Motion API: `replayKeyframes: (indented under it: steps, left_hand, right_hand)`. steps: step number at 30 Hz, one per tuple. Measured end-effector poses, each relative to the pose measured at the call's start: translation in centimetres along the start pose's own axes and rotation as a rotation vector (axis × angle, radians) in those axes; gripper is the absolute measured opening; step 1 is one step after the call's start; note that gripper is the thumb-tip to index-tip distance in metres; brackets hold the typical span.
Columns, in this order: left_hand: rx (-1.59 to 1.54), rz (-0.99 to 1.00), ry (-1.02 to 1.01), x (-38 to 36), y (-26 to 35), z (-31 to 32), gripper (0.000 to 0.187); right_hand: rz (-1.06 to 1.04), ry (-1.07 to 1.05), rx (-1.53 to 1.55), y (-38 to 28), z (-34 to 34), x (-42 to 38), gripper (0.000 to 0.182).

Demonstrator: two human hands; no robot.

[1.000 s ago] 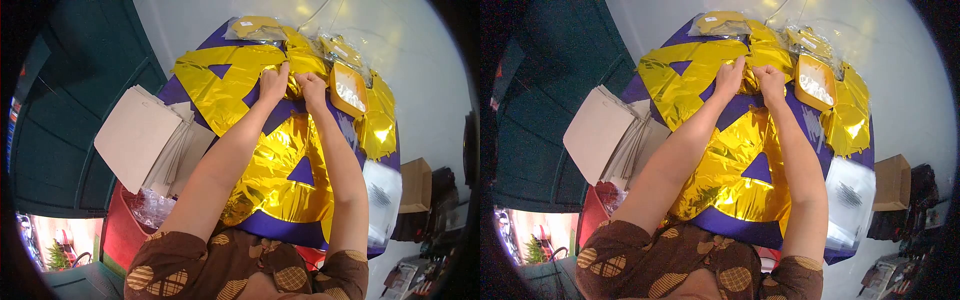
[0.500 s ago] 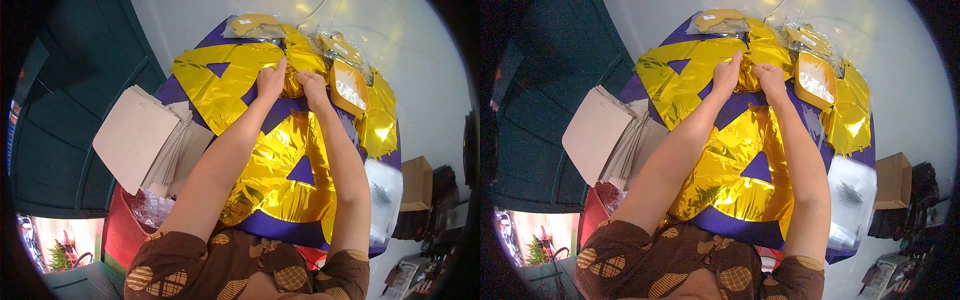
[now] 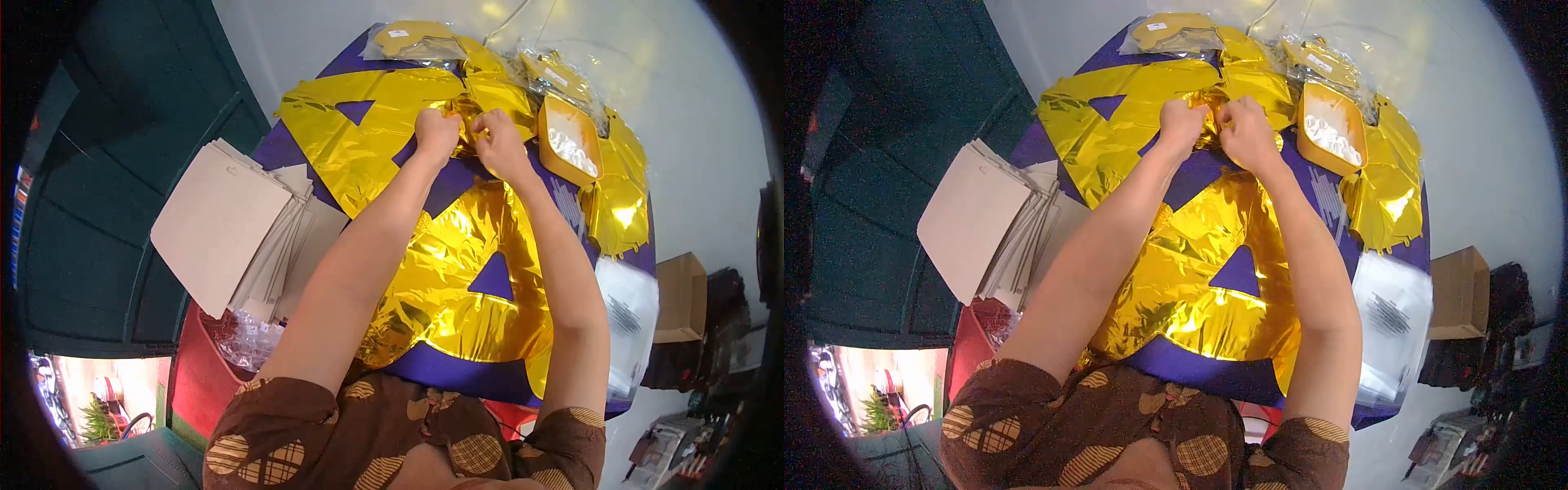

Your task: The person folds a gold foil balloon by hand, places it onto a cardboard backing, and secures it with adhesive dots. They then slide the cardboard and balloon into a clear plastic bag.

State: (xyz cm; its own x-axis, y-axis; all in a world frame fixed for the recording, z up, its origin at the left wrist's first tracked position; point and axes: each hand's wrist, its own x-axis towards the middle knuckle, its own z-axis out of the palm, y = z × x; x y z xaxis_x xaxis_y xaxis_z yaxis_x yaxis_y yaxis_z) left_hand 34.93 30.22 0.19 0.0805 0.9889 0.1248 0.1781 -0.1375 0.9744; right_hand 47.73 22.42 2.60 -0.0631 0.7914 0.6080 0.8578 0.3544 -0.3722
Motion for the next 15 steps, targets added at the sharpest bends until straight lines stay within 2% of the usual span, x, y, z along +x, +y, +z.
replayKeyframes:
  steps: [3, 6, 9, 12, 15]
  left_hand:
    - [-0.023, 0.009, 0.027, 0.4, -0.7, 0.6, 0.021]
    - [-0.179, -0.006, -0.040, 0.9, -1.5, 0.9, 0.014]
    - [-0.180, 0.016, -0.072, 1.8, -2.5, 1.3, 0.012]
    - [-0.209, 0.060, -0.065, 2.0, -3.0, 1.6, 0.012]
    - [-0.188, 0.097, -0.059, 1.6, -2.4, 1.3, 0.021]
  right_hand:
    - [-0.064, -0.024, -0.109, -1.3, 0.0, -0.5, 0.018]
    - [-0.012, 0.019, -0.101, -1.3, 0.7, -0.6, 0.025]
    - [-0.034, 0.042, -0.169, -1.0, 1.0, -0.6, 0.027]
    - [-0.031, 0.042, -0.218, -1.1, 1.1, -0.6, 0.025]
    - [0.031, 0.075, -0.227, -0.9, 1.4, -0.6, 0.019]
